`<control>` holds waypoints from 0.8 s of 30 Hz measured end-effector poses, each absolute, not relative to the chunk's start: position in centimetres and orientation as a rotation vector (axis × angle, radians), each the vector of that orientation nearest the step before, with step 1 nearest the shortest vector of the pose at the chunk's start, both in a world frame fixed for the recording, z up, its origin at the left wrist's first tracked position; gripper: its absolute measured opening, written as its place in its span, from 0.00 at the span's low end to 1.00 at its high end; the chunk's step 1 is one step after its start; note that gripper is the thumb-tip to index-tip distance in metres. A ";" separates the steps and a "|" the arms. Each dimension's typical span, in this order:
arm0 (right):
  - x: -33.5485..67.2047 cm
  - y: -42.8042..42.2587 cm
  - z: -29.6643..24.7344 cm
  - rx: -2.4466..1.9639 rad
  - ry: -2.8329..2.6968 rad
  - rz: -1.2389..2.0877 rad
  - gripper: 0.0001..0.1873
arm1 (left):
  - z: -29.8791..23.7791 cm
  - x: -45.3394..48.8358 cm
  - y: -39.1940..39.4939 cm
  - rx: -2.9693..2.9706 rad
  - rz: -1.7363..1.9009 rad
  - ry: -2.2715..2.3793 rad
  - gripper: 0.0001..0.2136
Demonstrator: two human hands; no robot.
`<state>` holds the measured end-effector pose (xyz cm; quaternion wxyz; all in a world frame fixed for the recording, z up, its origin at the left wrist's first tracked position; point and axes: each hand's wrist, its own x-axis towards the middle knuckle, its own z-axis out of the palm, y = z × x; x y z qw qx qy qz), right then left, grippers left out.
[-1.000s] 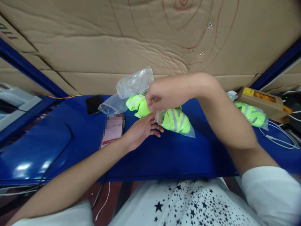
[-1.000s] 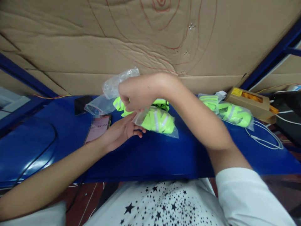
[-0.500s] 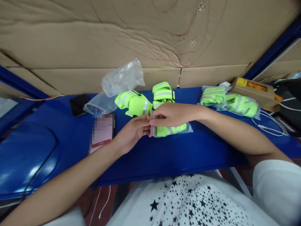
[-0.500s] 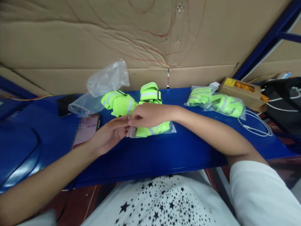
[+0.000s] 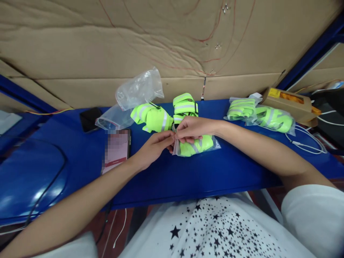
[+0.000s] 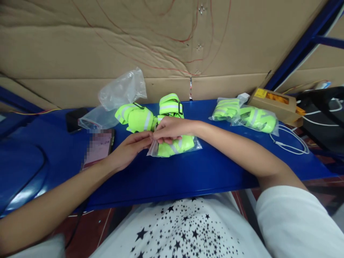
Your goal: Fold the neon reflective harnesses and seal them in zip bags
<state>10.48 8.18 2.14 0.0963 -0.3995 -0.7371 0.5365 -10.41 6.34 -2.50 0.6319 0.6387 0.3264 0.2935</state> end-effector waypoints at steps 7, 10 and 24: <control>10.5 8.2 2.0 -1.128 -2.215 1.604 0.14 | -2.3 -10.9 6.0 2.088 0.748 0.844 0.13; 10.7 8.3 2.1 -1.138 -2.183 1.627 0.17 | -2.2 -11.0 5.9 2.102 0.750 0.838 0.13; 11.5 9.4 1.3 -1.061 -2.174 1.711 0.13 | -1.7 -10.8 6.2 1.261 0.504 0.875 0.11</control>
